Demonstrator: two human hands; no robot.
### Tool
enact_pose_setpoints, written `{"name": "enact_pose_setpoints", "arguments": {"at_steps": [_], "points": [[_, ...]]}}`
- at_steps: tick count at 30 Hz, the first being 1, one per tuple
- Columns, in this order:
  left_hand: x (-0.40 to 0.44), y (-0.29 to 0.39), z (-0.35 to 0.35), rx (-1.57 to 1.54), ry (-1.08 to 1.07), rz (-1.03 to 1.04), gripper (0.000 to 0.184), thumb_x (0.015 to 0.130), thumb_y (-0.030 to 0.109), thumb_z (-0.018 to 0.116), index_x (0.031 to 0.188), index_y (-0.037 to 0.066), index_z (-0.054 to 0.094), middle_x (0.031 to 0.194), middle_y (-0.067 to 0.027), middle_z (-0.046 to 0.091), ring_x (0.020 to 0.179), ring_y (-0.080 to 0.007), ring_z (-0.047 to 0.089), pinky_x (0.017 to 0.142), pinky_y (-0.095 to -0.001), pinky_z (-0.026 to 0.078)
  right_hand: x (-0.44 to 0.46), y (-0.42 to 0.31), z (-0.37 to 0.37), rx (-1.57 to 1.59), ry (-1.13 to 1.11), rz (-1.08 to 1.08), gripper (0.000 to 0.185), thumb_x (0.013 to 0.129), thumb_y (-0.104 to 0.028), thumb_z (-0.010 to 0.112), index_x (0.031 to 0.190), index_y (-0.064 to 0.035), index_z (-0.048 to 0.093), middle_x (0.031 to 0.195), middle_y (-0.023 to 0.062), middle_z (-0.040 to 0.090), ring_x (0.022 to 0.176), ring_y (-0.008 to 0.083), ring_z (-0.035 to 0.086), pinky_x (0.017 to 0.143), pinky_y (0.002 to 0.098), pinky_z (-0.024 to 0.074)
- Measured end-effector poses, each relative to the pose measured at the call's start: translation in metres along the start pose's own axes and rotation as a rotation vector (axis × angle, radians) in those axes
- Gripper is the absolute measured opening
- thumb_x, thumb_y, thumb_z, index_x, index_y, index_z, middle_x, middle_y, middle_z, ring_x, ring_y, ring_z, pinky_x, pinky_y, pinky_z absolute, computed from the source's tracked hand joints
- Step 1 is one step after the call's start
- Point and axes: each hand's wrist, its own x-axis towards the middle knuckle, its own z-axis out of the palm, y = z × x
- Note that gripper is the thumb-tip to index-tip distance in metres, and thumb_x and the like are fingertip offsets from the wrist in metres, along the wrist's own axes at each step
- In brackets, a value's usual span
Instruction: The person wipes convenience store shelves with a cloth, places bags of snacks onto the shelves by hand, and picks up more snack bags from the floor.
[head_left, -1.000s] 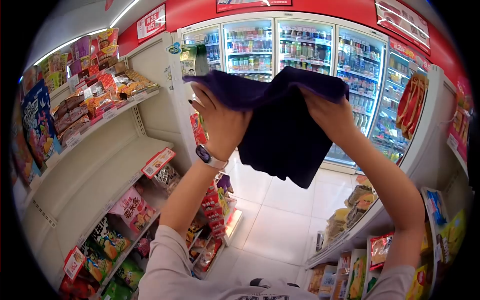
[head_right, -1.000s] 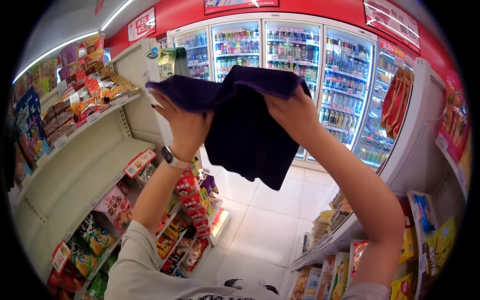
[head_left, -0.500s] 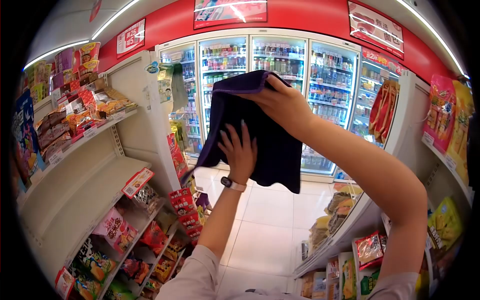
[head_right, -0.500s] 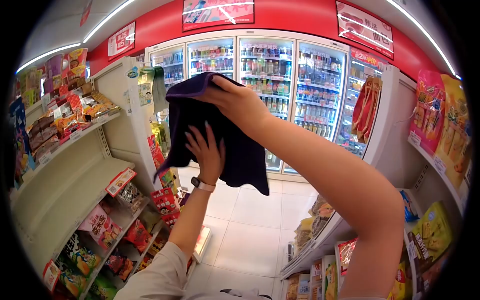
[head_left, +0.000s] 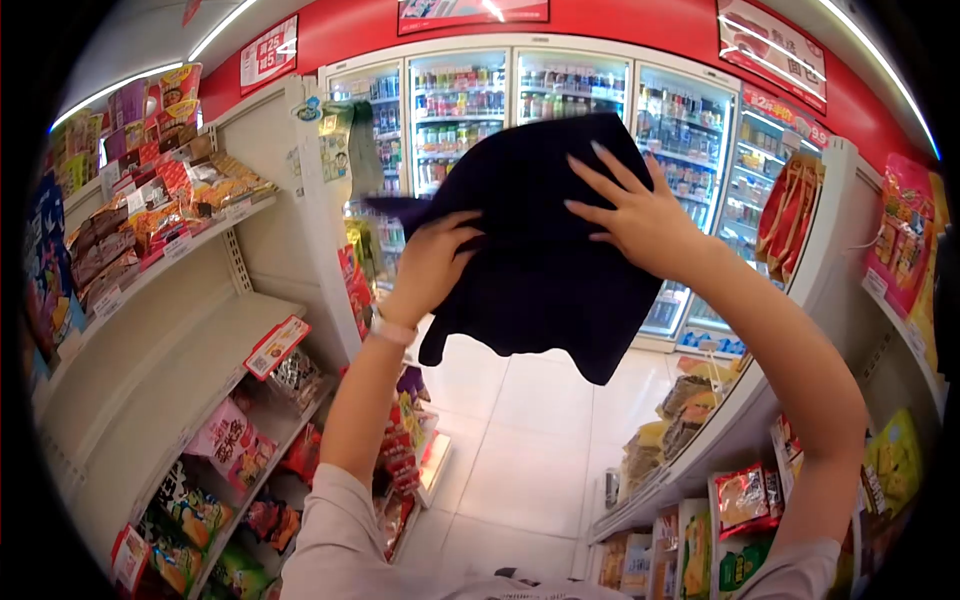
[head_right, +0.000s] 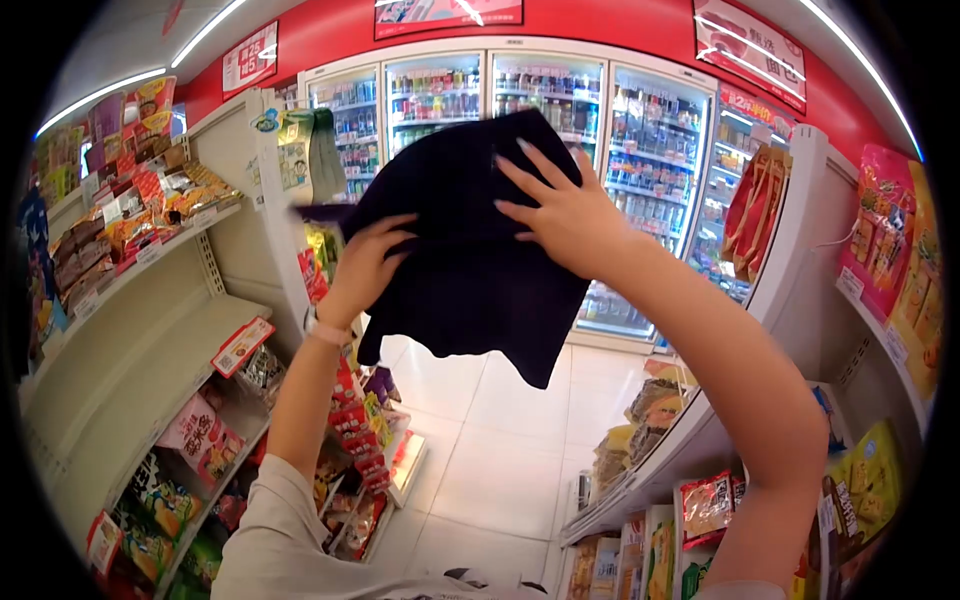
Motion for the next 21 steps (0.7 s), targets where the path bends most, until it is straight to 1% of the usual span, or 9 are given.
{"name": "enact_pose_setpoints", "arguments": {"at_steps": [1, 3, 4, 6, 8, 12, 15, 19, 21], "points": [[0.001, -0.019, 0.014, -0.207, -0.11, -0.029, 0.017, 0.079, 0.015, 0.06, 0.085, 0.0, 0.063, 0.089, -0.0144, 0.062, 0.082, -0.0333, 0.058, 0.072, -0.0341, 0.046, -0.007, 0.004, 0.021, 0.205, -0.433, 0.014, 0.036, 0.09, -0.029, 0.046, 0.123, -0.0167, 0.05, 0.137, 0.0054, 0.035, 0.129, 0.0243, 0.027, 0.099, 0.0521, 0.0246], [0.004, -0.013, -0.001, -0.137, -0.56, -0.198, 0.022, 0.081, 0.019, 0.062, 0.085, -0.002, 0.063, 0.068, -0.0136, 0.059, 0.059, -0.0228, 0.051, 0.06, -0.0299, 0.042, -0.011, -0.004, 0.038, 0.612, -0.777, 0.286, 0.033, 0.09, -0.026, 0.046, 0.118, -0.0093, 0.053, 0.117, 0.014, 0.054, 0.11, 0.0299, 0.049, 0.091, 0.0419, 0.0381], [0.001, -0.013, -0.001, -0.076, -0.695, -0.225, 0.026, 0.082, 0.024, 0.062, 0.084, -0.002, 0.063, 0.063, -0.0132, 0.056, 0.055, -0.0198, 0.047, 0.057, -0.0296, 0.041, -0.023, -0.007, 0.065, 0.772, -0.581, 0.203, 0.032, 0.088, -0.025, 0.05, 0.11, -0.0028, 0.056, 0.1, 0.0166, 0.06, 0.092, 0.0319, 0.056, 0.082, 0.0369, 0.043], [-0.017, -0.022, 0.009, -0.128, -0.754, -0.234, 0.032, 0.082, 0.028, 0.062, 0.084, -0.004, 0.062, 0.063, -0.0116, 0.056, 0.057, -0.017, 0.046, 0.057, -0.0298, 0.04, -0.04, -0.029, 0.086, 0.928, -0.362, 0.242, 0.029, 0.087, -0.026, 0.052, 0.099, -0.0006, 0.06, 0.089, 0.0175, 0.061, 0.084, 0.0343, 0.056, 0.075, 0.0357, 0.0443], [-0.038, -0.03, 0.017, -0.23, -0.815, -0.332, 0.036, 0.082, 0.03, 0.062, 0.086, -0.006, 0.061, 0.064, -0.0103, 0.057, 0.059, -0.0155, 0.047, 0.059, -0.03, 0.041, -0.049, -0.044, 0.095, 1.086, -0.443, 0.339, 0.027, 0.085, -0.022, 0.054, 0.093, 0.0035, 0.059, 0.082, 0.0175, 0.061, 0.077, 0.0334, 0.056, 0.072, 0.0355, 0.0439], [-0.073, -0.026, 0.008, -0.427, -0.87, -0.524, 0.044, 0.082, 0.032, 0.061, 0.1, -0.007, 0.056, 0.081, -0.0085, 0.06, 0.074, -0.016, 0.055, 0.07, -0.0287, 0.045, -0.063, -0.068, 0.103, 1.407, -0.419, 0.38, 0.026, 0.088, -0.021, 0.05, 0.091, 0.0039, 0.057, 0.075, 0.0119, 0.059, 0.069, 0.0183, 0.054, 0.067, 0.0316, 0.0427], [-0.084, -0.018, -0.007, -0.565, -1.16, -0.396, 0.044, 0.08, 0.03, 0.064, 0.105, -0.006, 0.055, 0.092, -0.0072, 0.06, 0.083, -0.0133, 0.056, 0.076, -0.0272, 0.046, -0.064, -0.071, 0.096, 1.638, -0.604, 0.362, 0.026, 0.087, -0.024, 0.054, 0.094, 0.0006, 0.059, 0.083, 0.0049, 0.06, 0.074, 0.0133, 0.054, 0.069, 0.0279, 0.0431], [-0.114, -0.027, 0.003, -0.912, -1.266, -0.342, 0.041, 0.08, 0.021, 0.065, 0.11, -0.004, 0.052, 0.097, -0.0052, 0.06, 0.086, -0.0097, 0.055, 0.077, -0.0238, 0.045, -0.073, -0.083, 0.086, 1.722, -0.892, 0.168, 0.038, 0.078, -0.026, 0.065, 0.104, 0.002, 0.058, 0.088, 0.0056, 0.061, 0.079, 0.0112, 0.057, 0.074, 0.0231, 0.045], [-0.137, -0.027, 0.015, -1.107, -1.105, -0.603, 0.041, 0.08, 0.02, 0.064, 0.111, -0.005, 0.051, 0.099, -0.0062, 0.059, 0.087, -0.0102, 0.055, 0.077, -0.0231, 0.045, -0.084, -0.088, 0.101, 1.933, -0.976, 0.311, 0.036, 0.078, -0.022, 0.065, 0.102, 0.0032, 0.058, 0.087, 0.0073, 0.062, 0.075, 0.0117, 0.058, 0.071, 0.0239, 0.047]]}}
